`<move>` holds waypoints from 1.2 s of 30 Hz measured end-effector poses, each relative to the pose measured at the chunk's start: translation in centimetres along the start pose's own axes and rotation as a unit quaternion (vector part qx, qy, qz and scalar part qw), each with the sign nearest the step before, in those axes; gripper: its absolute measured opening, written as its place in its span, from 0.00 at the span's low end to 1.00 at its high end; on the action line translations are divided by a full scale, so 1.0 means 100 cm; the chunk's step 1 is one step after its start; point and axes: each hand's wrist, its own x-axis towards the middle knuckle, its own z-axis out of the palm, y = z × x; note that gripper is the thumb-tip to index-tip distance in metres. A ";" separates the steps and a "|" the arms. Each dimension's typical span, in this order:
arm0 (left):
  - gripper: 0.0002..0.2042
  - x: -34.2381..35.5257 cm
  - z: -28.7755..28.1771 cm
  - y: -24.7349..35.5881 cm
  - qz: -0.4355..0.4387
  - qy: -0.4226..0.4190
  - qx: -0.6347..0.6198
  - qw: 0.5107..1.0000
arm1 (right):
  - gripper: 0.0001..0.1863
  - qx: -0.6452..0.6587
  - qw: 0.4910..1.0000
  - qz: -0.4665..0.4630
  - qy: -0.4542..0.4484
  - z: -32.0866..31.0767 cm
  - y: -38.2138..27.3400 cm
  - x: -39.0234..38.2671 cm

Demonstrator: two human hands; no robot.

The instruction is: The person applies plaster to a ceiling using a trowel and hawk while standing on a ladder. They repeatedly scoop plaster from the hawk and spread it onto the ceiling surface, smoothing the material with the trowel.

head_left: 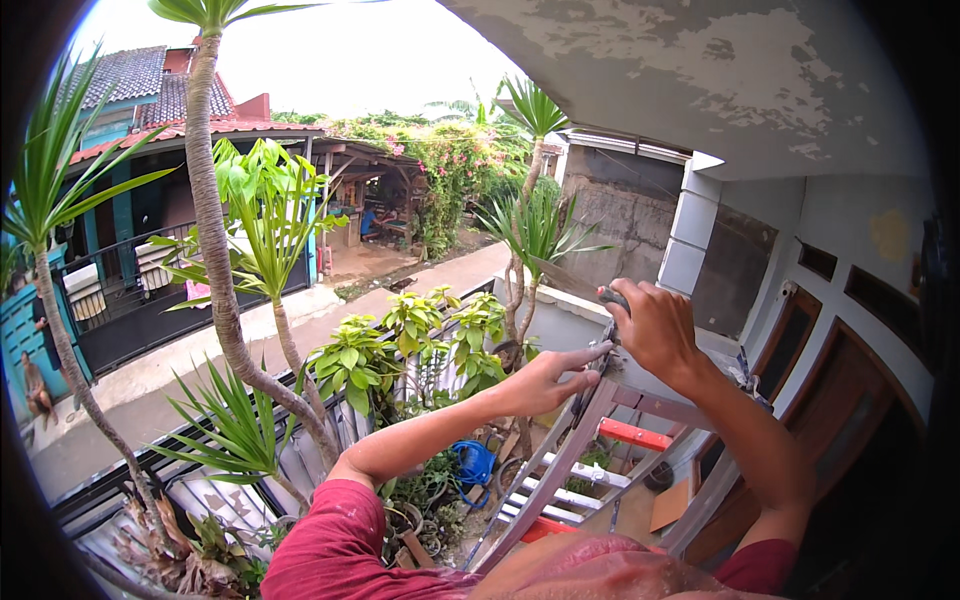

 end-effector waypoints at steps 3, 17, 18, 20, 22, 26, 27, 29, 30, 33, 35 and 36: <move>0.33 -0.006 0.037 -0.005 0.017 0.015 -0.016 1.000 | 0.14 0.030 0.999 0.042 -0.017 0.007 0.018 -0.045; 0.37 -0.008 0.094 -0.013 0.088 0.224 0.041 0.970 | 0.12 0.164 0.969 0.160 0.090 0.018 0.039 -0.060; 0.37 -0.008 0.096 -0.012 0.082 0.230 0.044 0.969 | 0.13 0.160 0.970 0.163 0.084 0.016 0.040 -0.061; 0.37 -0.011 0.096 -0.011 0.051 0.225 0.041 0.972 | 0.13 0.149 0.971 0.178 0.056 0.017 0.042 -0.062; 0.37 -0.010 0.093 -0.008 0.034 0.221 0.027 0.974 | 0.14 0.158 0.965 0.204 0.034 0.011 0.039 -0.061; 0.33 -0.001 0.083 0.005 0.036 0.217 0.010 0.975 | 0.13 0.206 0.956 0.208 0.035 0.022 0.046 -0.063; 0.32 0.005 0.080 0.006 0.040 0.213 0.008 0.976 | 0.13 0.204 0.957 0.201 0.043 0.025 0.046 -0.065; 0.29 0.016 0.075 0.012 0.046 0.205 0.004 0.978 | 0.13 0.201 0.959 0.188 0.060 0.021 0.040 -0.065; 0.24 0.018 0.075 0.023 0.008 0.198 -0.013 0.980 | 0.12 0.203 0.958 0.192 0.064 0.018 0.039 -0.068; 0.20 0.015 0.081 0.008 0.040 0.237 0.018 0.970 | 0.12 0.209 0.957 0.196 0.049 0.015 0.035 -0.071; 0.23 0.018 0.080 0.003 0.048 0.248 0.034 0.967 | 0.15 0.207 0.957 0.201 0.018 0.018 0.037 -0.071; 0.24 0.019 0.081 0.003 0.044 0.251 0.042 0.966 | 0.14 0.202 0.963 0.171 0.052 0.022 0.040 -0.075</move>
